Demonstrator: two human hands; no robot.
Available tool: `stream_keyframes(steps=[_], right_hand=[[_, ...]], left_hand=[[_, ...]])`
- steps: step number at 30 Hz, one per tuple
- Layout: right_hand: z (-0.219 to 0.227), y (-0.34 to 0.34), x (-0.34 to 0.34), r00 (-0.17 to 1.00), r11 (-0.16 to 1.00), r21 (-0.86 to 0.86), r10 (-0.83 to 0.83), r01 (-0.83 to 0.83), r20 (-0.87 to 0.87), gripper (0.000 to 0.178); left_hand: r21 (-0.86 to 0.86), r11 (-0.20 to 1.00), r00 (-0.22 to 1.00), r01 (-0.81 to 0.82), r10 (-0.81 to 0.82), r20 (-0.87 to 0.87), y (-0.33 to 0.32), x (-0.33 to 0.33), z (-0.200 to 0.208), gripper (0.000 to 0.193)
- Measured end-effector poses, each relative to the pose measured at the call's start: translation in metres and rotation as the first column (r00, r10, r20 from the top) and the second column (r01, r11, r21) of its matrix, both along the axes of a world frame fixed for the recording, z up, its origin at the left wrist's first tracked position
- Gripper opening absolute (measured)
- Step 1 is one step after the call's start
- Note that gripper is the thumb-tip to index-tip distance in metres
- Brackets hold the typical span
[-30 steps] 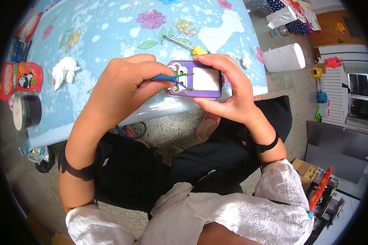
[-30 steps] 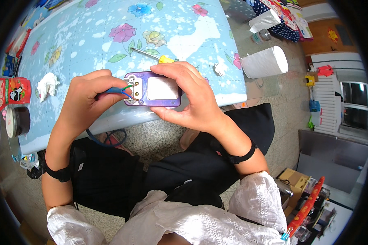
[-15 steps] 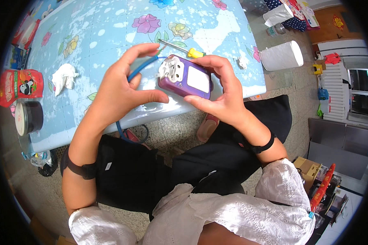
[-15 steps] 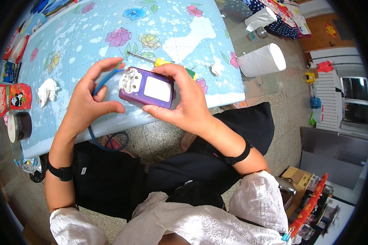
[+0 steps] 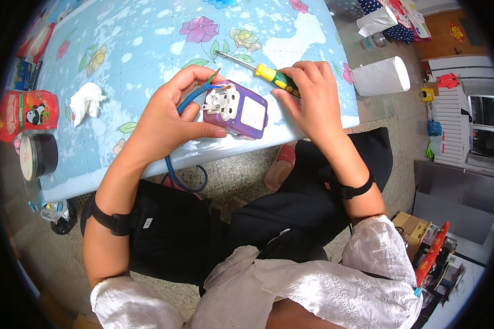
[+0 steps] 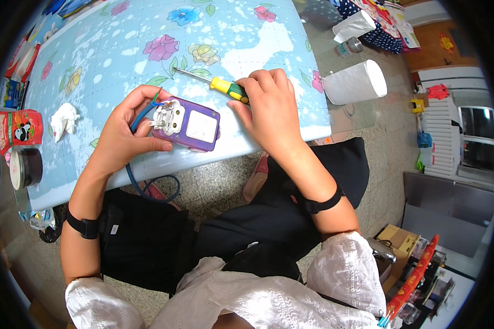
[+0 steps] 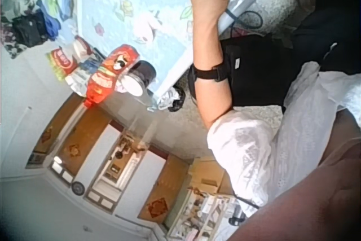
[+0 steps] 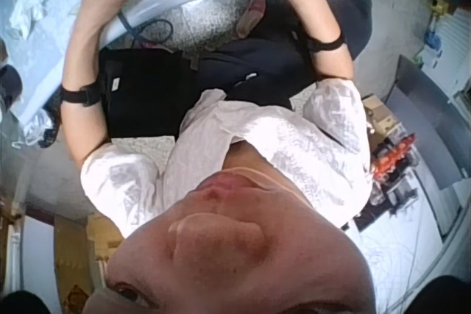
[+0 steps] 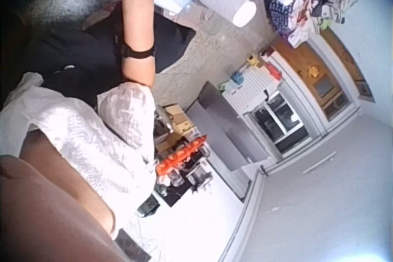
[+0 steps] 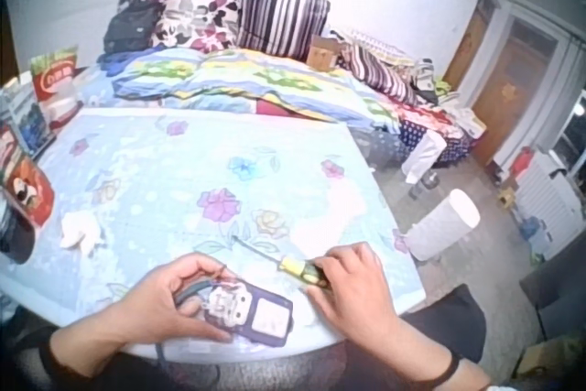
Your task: The person wires a small electrical plug by hand and using a screwdriver, inserting wires into terminals and tightening screws.
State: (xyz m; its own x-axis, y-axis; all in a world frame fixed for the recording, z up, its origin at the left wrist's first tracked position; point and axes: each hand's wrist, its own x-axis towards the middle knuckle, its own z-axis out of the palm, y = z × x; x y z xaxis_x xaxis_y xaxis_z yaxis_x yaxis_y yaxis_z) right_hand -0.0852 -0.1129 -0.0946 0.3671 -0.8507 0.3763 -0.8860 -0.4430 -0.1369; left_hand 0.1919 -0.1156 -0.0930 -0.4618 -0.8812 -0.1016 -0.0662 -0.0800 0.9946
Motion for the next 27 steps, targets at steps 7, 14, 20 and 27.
stream_keyframes(steps=[7, 14, 20, 27], right_hand=[[0.022, 0.004, 0.007, 0.862, 1.0, 0.014, -0.024, 0.02, 0.506, 0.028], [0.068, 0.025, -0.008, 0.44, 0.971, 0.117, -0.013, -0.209, 0.898, 0.029], [0.079, 0.035, -0.005, 0.652, 0.948, -0.027, 0.239, -0.317, 0.72, 0.023], [0.082, 0.035, -0.002, 0.721, 0.953, -0.08, 0.275, -0.293, 0.636, 0.022]], left_hand=[[-0.069, 0.997, 0.996, -0.02, 0.014, -0.089, -0.002, 0.002, -0.014, 0.065], [-0.02, 1.0, 0.992, -0.007, 0.004, -0.125, -0.004, 0.0, -0.02, 0.065], [-0.037, 0.999, 0.993, 0.006, -0.01, -0.114, -0.005, 0.0, -0.019, 0.066], [-0.053, 0.999, 0.994, 0.0, -0.006, -0.108, -0.005, 0.001, -0.021, 0.066]])
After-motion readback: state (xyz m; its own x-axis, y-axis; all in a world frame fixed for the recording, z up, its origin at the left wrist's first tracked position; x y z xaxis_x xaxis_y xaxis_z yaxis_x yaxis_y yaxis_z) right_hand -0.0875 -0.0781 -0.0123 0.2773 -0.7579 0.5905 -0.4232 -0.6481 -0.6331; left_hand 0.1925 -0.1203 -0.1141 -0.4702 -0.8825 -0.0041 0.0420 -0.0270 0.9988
